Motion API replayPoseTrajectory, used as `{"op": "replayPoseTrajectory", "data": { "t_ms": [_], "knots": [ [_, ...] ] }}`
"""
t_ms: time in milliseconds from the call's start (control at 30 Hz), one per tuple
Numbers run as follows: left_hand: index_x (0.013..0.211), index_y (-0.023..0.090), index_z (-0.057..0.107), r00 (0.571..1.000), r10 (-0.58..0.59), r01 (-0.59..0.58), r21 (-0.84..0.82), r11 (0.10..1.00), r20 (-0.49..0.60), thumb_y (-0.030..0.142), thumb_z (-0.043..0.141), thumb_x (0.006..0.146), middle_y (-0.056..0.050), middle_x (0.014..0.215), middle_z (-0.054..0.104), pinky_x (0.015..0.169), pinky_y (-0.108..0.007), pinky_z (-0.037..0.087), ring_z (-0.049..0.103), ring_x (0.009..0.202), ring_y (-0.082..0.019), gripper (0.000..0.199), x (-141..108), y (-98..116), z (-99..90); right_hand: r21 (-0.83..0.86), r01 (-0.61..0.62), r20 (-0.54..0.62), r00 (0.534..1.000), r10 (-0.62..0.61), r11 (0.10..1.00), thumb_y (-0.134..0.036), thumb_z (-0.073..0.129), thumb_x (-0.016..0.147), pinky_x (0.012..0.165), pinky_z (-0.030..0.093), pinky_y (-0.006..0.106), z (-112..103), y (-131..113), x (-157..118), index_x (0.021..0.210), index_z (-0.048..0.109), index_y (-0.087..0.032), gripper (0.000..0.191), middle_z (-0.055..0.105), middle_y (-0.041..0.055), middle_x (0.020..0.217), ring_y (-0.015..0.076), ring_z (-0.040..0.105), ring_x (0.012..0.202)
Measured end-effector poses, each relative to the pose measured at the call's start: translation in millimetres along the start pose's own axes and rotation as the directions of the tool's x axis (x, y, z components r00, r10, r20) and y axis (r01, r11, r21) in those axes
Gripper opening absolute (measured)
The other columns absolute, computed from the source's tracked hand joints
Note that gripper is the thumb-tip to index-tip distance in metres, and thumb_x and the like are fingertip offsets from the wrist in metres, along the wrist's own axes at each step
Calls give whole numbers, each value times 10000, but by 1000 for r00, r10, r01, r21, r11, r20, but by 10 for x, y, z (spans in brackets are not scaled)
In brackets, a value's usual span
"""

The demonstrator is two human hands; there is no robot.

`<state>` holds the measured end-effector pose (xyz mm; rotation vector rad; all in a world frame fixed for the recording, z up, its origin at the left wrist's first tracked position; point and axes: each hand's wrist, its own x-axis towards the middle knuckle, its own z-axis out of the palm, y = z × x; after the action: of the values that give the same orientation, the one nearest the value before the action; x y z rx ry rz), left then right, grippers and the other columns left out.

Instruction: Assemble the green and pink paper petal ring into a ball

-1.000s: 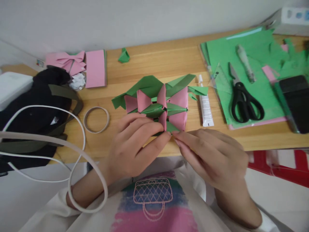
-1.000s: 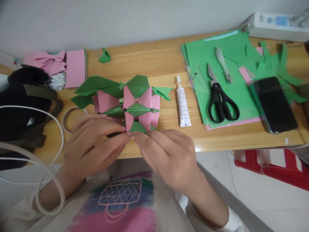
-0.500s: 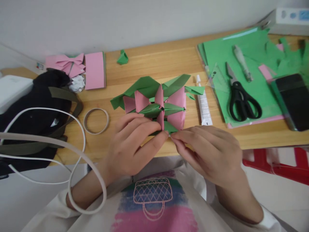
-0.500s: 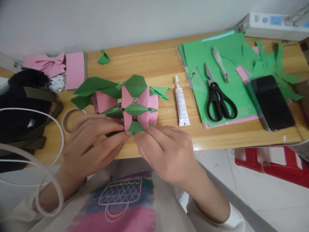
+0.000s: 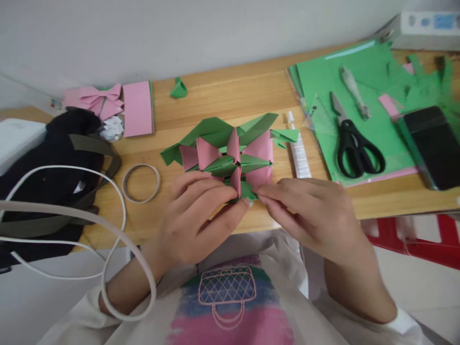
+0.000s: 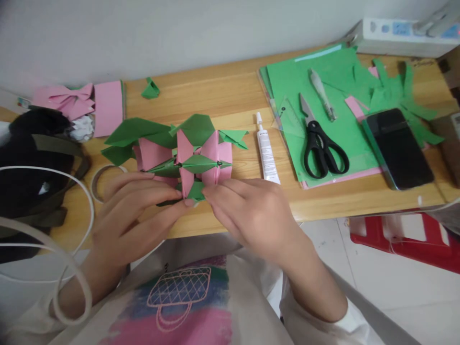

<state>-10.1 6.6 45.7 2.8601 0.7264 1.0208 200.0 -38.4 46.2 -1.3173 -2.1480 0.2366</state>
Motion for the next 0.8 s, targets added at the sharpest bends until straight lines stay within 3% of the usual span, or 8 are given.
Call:
{"op": "replayPoseTrajectory", "data": {
  "t_ms": [333, 533, 800],
  "knots": [
    [883, 184, 676, 1000, -9, 9, -7, 1000, 9, 82, 693, 839, 7, 852, 712, 875, -356, 548, 659, 828, -154, 113, 25, 31, -22, -86, 64, 295, 955, -36, 994, -196, 407, 994, 520, 371, 252, -194, 15, 161, 799, 666, -176, 325, 667, 26, 643, 130, 595, 592],
    [885, 194, 665, 999, -28, 28, -14, 1000, 18, 82, 657, 868, 2, 865, 718, 890, -356, 558, 660, 845, -150, 114, 25, 40, -20, -93, 99, 324, 944, -64, 991, -188, 406, 993, 547, 385, 257, -213, 23, 177, 798, 668, -171, 328, 680, 34, 671, 133, 609, 621],
    [884, 179, 666, 999, -32, 33, -27, 999, 19, 63, 665, 852, -8, 852, 711, 889, -351, 560, 667, 842, -153, 121, 48, 45, -37, -117, 183, 249, 957, -150, 976, -68, 435, 936, 567, 417, 273, -204, 46, 161, 812, 673, -137, 278, 676, 27, 656, 152, 631, 617]
  ]
}}
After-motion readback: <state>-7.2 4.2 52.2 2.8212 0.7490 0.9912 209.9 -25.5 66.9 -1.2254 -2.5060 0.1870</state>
